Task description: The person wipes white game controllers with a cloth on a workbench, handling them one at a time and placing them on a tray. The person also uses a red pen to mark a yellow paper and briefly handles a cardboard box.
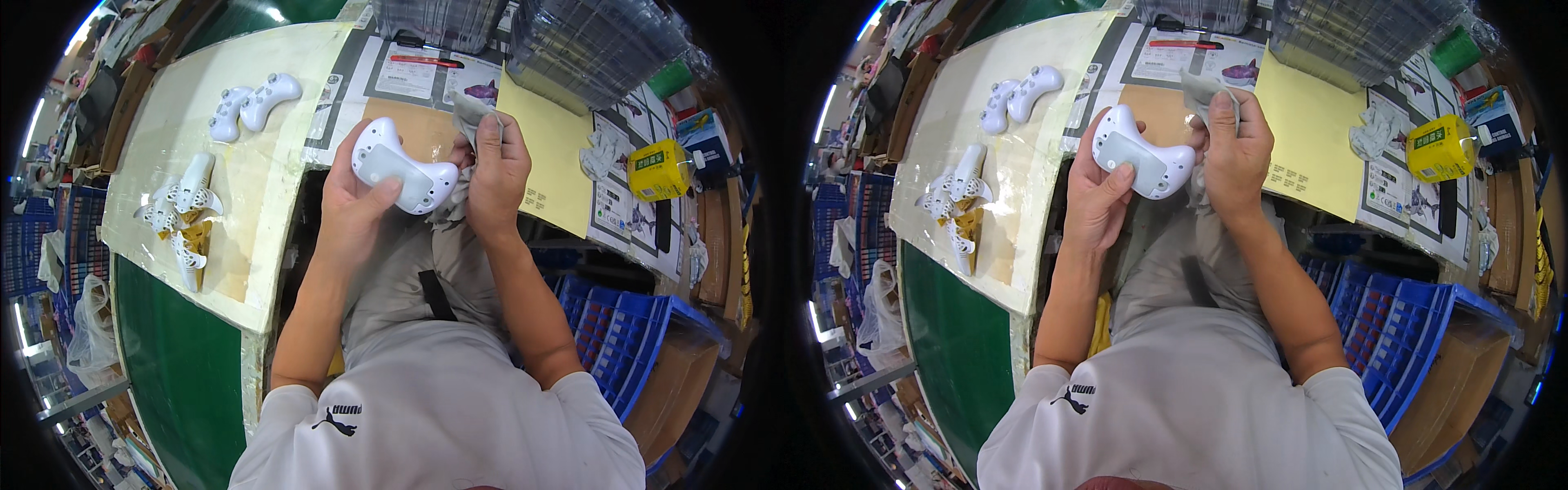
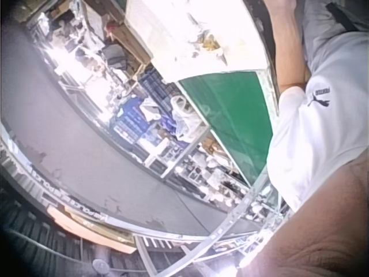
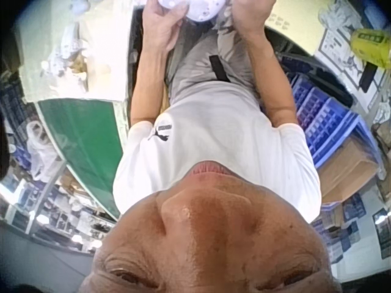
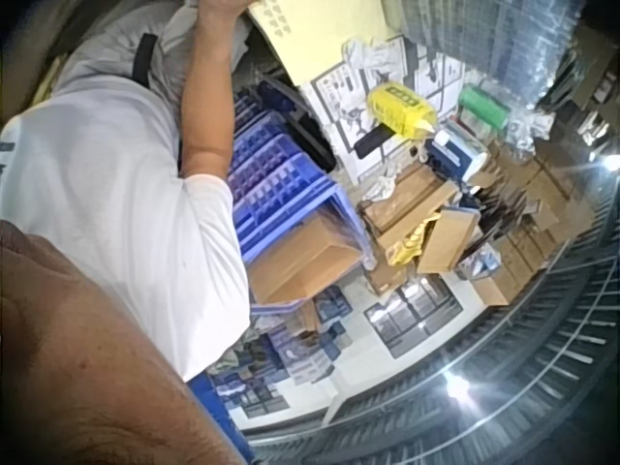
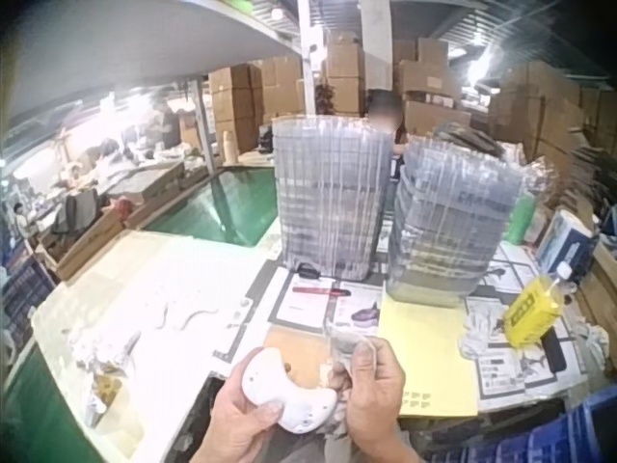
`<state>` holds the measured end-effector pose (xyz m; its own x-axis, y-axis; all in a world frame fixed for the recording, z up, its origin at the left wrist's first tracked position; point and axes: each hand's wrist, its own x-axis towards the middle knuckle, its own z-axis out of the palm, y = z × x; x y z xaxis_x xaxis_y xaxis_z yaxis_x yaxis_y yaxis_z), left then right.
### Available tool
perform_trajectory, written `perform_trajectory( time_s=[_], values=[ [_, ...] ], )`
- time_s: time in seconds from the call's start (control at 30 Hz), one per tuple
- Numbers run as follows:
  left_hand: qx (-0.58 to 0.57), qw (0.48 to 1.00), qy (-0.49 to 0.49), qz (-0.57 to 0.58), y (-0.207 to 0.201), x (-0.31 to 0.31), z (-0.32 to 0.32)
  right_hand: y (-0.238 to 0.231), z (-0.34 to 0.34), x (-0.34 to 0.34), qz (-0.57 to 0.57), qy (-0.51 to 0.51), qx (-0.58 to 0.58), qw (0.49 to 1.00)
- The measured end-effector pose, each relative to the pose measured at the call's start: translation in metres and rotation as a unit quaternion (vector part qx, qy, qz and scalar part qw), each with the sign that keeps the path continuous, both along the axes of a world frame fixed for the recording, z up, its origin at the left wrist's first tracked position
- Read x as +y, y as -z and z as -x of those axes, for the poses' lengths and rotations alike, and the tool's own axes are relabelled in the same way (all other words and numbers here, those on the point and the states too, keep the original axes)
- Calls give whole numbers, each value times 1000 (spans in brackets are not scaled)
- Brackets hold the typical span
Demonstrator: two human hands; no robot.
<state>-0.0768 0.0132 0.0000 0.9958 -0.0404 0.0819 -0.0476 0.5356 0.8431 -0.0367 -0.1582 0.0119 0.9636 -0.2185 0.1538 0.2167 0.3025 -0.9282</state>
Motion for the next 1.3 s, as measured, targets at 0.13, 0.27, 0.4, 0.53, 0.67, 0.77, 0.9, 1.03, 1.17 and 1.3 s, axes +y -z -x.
perform_trajectory(
  time_s=[0.13,0.27,0.4,0.53,0.67,0.77,0.9,1.03,1.17,1.3],
  values=[
    [-9,1000,-7,-4,3,1,-1,-3,7,-6,0,2,-11,1000],
    [-16,1000,-21,-10,4,2,-5,-4,13,-11,29,9,-11,999],
    [-30,999,-27,-19,4,-1,-7,-2,23,-12,75,19,-7,997],
    [-9,999,-32,14,2,-5,-7,-6,38,-12,81,-3,-28,996],
    [-23,998,-47,25,0,-6,-8,-12,51,-14,193,-25,-49,980],
    [-20,998,-55,10,0,-7,-9,-14,50,-11,283,-34,-77,955],
    [-26,998,-61,4,3,-9,-8,-12,43,-8,370,-28,-111,922],
    [-19,998,-66,7,5,-6,-7,-11,41,-8,361,-36,-87,928],
    [-22,997,-68,4,8,-5,-8,-9,40,-8,363,-51,-122,922],
    [-25,997,-76,-4,9,-3,-9,-5,37,-8,339,-56,-55,938]
  ],
)
